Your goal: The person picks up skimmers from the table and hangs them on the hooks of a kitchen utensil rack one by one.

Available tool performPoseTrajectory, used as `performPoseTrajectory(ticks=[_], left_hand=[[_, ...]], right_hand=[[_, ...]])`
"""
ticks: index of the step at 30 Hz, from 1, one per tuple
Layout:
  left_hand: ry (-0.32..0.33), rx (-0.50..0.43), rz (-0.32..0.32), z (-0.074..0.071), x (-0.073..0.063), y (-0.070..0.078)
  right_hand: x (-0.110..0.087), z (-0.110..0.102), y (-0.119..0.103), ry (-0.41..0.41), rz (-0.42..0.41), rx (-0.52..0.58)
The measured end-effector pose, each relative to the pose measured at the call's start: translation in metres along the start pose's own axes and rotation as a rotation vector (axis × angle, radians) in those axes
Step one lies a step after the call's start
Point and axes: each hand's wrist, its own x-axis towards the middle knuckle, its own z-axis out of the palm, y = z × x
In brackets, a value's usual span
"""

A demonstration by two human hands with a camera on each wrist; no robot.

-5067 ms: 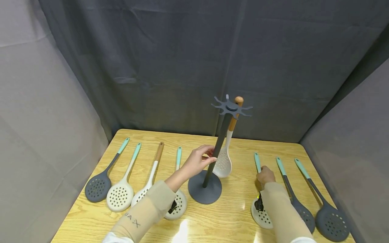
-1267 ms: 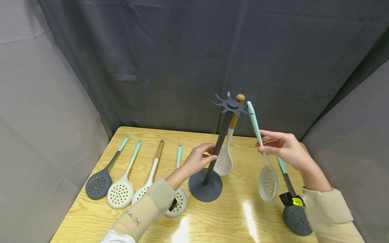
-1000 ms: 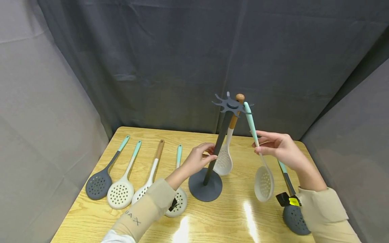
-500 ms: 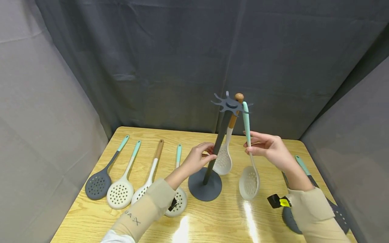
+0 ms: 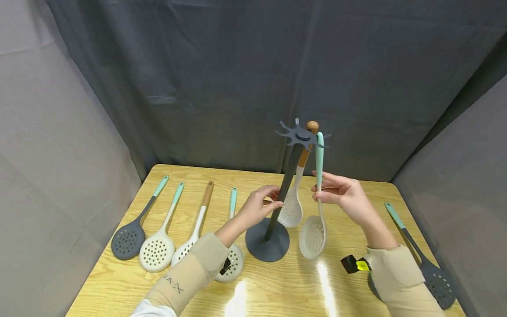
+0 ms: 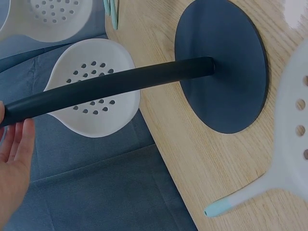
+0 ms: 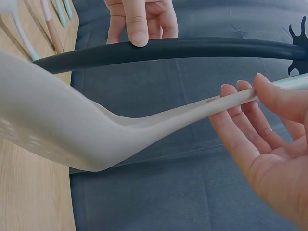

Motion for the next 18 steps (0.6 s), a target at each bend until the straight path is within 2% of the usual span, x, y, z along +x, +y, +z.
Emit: performPoseTrajectory(ticks=[18], left_hand=[[0.009, 0.015, 0.000, 0.000, 0.000, 0.001]], right_hand=[[0.004, 0.012, 0.008, 0.037, 0.010, 0.047]])
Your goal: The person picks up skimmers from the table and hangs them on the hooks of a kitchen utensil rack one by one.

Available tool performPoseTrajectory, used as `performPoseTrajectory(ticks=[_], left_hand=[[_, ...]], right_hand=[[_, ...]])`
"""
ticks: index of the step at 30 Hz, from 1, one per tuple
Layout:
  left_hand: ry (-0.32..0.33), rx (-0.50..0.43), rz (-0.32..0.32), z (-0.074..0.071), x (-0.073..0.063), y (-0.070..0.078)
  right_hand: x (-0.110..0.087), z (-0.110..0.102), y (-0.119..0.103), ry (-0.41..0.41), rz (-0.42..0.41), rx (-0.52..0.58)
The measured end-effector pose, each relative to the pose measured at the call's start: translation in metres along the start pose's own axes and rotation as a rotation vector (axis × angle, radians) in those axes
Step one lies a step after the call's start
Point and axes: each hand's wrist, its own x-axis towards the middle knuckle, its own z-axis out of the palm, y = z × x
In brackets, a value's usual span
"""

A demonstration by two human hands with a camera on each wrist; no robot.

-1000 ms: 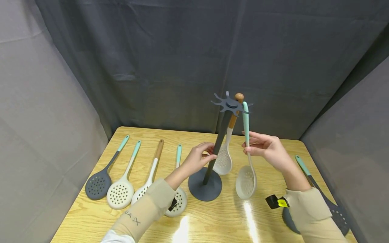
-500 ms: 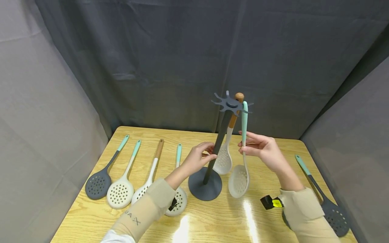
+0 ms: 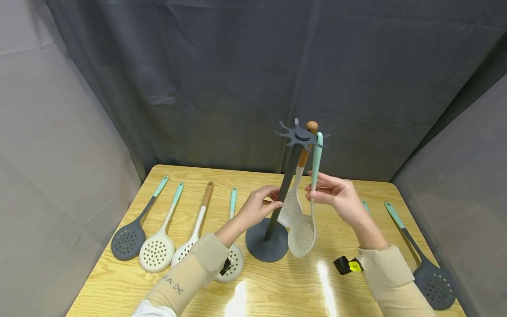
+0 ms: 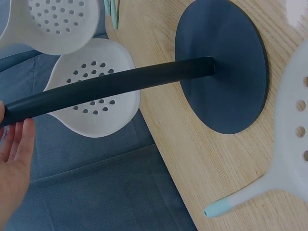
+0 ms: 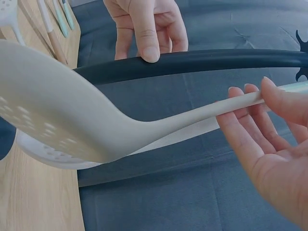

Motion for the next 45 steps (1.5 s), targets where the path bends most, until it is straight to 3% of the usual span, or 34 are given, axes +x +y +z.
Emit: performPoseTrajectory(ticks=[10, 23, 45], left_hand=[[0.009, -0.013, -0.007, 0.000, 0.000, -0.001], [0.012, -0.010, -0.005, 0.001, 0.000, -0.003], [0.004, 0.009, -0.004, 0.000, 0.000, -0.001]], right_hand=[[0.004, 0.006, 0.007, 0.016, -0.021, 0.037], [0.011, 0.011, 0.017, 0.071, -0.055, 0.006], [0.018, 0.012, 0.022, 0.091, -0.069, -0.026]])
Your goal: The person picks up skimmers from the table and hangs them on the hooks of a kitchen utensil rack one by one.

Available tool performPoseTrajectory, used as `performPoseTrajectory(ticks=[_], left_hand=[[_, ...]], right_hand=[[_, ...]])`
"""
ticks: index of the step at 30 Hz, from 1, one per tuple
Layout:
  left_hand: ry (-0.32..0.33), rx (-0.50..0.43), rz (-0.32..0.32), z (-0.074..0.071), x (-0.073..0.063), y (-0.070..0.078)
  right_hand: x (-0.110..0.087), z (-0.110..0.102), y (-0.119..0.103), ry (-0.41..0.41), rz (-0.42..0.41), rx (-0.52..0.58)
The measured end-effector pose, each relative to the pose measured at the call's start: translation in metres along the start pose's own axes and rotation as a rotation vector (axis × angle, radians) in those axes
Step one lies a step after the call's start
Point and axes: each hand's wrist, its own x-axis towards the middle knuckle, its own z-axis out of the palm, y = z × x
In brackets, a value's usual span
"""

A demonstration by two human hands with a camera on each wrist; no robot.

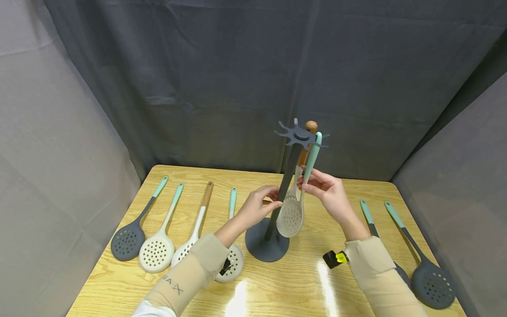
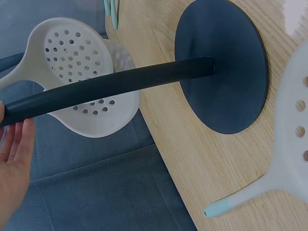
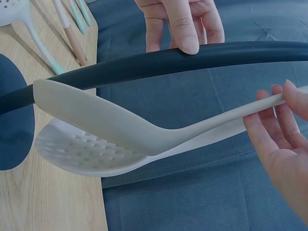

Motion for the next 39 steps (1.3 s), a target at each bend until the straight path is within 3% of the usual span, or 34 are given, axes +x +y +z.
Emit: performPoseTrajectory(ticks=[23, 30, 34, 37, 39], left_hand=[[0.000, -0.004, 0.000, 0.000, 0.001, 0.001], [0.001, -0.005, 0.011, 0.001, 0.001, 0.000], [0.001, -0.003, 0.018, 0.002, 0.001, -0.002], [0.005, -0.001, 0.017, 0.002, 0.000, -0.002], [0.007, 0.003, 0.014, 0.001, 0.000, -0.002]], right_hand=[[-0.001, -0.001, -0.001, -0.014, -0.003, 0.009], [-0.003, -0.013, -0.009, -0.062, -0.078, -0.011], [-0.003, -0.028, -0.018, 0.031, -0.164, -0.012], [-0.002, -0.042, -0.022, 0.181, -0.237, -0.067], [0.000, -0.052, -0.020, 0.293, -0.263, -0.168]])
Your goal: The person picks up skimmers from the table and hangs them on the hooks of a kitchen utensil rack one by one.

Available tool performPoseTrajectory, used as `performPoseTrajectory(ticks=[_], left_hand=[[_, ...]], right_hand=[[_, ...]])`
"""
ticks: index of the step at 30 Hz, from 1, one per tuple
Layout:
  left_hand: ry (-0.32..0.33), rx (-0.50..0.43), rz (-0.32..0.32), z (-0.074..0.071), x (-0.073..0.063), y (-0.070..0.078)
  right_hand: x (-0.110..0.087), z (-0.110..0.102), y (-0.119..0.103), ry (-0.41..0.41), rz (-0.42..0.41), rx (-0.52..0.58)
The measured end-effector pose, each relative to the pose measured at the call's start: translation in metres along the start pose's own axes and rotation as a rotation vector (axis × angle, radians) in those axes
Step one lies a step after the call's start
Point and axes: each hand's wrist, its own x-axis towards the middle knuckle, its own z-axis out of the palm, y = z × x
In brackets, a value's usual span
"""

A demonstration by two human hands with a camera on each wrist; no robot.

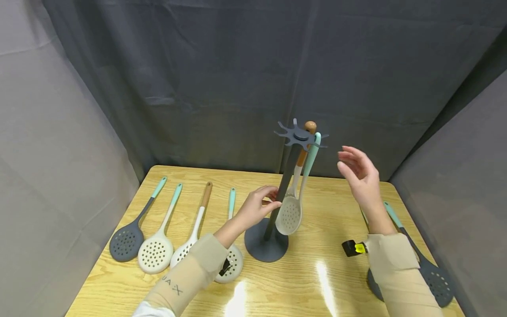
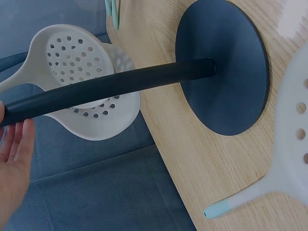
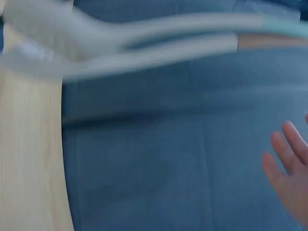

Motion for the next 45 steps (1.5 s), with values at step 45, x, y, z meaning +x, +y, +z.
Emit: performPoseTrajectory(ticks=[45], left_hand=[[0.006, -0.001, -0.024, 0.001, 0.000, 0.000]], right_hand=[[-0.115, -0.118, 0.194, -0.373, 0.878, -0.992]])
